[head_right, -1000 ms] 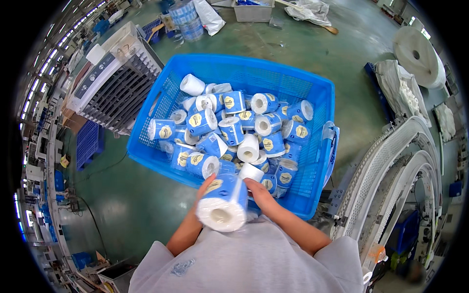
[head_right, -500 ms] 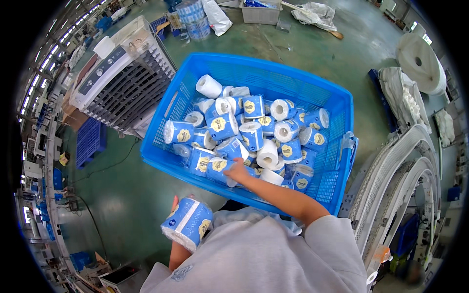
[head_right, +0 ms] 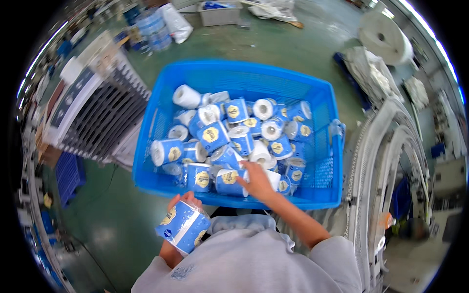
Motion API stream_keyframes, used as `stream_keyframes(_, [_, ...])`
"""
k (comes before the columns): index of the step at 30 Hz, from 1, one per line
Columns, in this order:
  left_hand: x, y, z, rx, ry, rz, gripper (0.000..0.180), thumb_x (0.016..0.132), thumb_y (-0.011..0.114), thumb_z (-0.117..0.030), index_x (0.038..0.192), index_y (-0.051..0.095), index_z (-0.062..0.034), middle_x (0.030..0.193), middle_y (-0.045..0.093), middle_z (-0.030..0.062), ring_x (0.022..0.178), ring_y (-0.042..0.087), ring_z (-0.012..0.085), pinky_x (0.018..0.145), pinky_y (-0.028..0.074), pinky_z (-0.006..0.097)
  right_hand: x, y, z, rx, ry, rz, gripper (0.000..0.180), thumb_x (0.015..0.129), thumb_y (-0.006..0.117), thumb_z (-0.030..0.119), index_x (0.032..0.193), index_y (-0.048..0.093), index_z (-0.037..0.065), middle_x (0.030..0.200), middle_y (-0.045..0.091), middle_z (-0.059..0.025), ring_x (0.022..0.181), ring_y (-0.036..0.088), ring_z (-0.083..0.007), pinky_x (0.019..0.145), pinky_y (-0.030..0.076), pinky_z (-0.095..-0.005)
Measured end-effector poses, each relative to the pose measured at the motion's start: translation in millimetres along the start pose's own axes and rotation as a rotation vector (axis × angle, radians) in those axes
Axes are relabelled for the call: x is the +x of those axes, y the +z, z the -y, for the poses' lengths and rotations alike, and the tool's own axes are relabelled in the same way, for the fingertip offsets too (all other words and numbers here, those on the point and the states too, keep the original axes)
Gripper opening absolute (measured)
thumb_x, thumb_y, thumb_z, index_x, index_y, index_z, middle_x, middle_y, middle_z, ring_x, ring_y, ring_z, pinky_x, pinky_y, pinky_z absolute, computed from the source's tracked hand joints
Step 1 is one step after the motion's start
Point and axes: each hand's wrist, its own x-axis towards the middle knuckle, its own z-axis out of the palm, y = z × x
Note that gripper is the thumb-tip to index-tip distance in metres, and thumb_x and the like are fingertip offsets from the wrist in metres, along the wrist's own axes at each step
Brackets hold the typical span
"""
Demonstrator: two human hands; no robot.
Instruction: The person repeatedly picks packaged toilet paper rolls from a blue crate and places them onto a moving conveyor belt. The person handles the rolls one at a time or in small groups, maintaining a steady pace throughout the clip.
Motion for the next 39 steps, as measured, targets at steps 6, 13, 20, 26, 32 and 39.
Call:
stream_keyframes(6, [57, 31, -8, 0.237, -0.169, -0.014, 0.026, 0.088, 0.047, -0.030, 0.087, 0.049, -0.0038, 0.077, 0.057, 0.0094, 0.069, 0.058, 0.0174, 0.061, 0.050, 0.027, -41, -30, 113, 1.195, 0.309, 0.119, 0.031, 0.093, 0.049, 0.026, 0.116, 0.047, 0.006, 0.107, 0.052, -0.0004, 0.103, 0.046, -0.0102, 0.090, 0.035, -0.0266])
stream_keyframes(13, [98, 53, 62, 0.307, -0.608, -0.002, 0.023, 0.088, 0.049, -0.029, 0.088, 0.050, -0.0055, 0.076, 0.058, 0.0075, 0.066, 0.059, 0.0144, 0.059, 0.050, 0.024, -107, -53, 83, 1.292, 0.505, -0.111, 0.034, 0.093, 0.047, 0.032, 0.117, 0.046, 0.008, 0.110, 0.049, 0.0013, 0.104, 0.044, -0.0082, 0.089, 0.034, -0.0247])
stream_keyframes(20, [118, 83, 151, 0.764, -1.025, 0.023, 0.033, 0.089, 0.049, -0.039, 0.096, 0.054, -0.0067, 0.087, 0.060, 0.0058, 0.079, 0.060, 0.0141, 0.068, 0.049, 0.024, -207, -71, 72, 1.513, 0.555, -0.515, 0.045, 0.086, 0.056, 0.037, 0.121, 0.042, 0.012, 0.114, 0.049, -0.0012, 0.105, 0.046, -0.0125, 0.088, 0.036, -0.0270])
stream_keyframes(26, [311, 34, 206, 1.647, -0.319, 0.695, 0.029, 0.089, 0.049, -0.031, 0.097, 0.057, -0.0046, 0.090, 0.064, 0.0059, 0.085, 0.060, 0.0164, 0.074, 0.045, 0.029, -305, -66, 65, 1.672, 0.553, -1.249, 0.044, 0.088, 0.050, 0.025, 0.124, 0.043, 0.000, 0.122, 0.051, -0.0121, 0.113, 0.048, -0.0245, 0.099, 0.036, -0.0388])
stream_keyframes(32, [428, -80, 317, 2.337, -0.123, 0.876, 0.046, 0.071, 0.066, -0.019, 0.111, 0.050, -0.0027, 0.105, 0.059, 0.0174, 0.100, 0.056, 0.0330, 0.085, 0.045, 0.037, -397, -22, 54, 1.586, 0.714, -1.786, 0.043, 0.093, 0.034, 0.027, 0.121, 0.047, -0.002, 0.120, 0.053, -0.0154, 0.110, 0.051, -0.0294, 0.097, 0.038, -0.0419])
stream_keyframes(39, [445, -103, 354, 2.441, -0.125, 0.848, 0.070, 0.057, 0.077, -0.013, 0.117, 0.041, -0.0028, 0.102, 0.057, 0.0160, 0.098, 0.055, 0.0338, 0.082, 0.045, 0.039, -408, -16, 65, 1.596, 0.713, -1.895, 0.042, 0.095, 0.033, 0.027, 0.125, 0.043, 0.000, 0.126, 0.048, -0.0131, 0.117, 0.045, -0.0285, 0.101, 0.033, -0.0438])
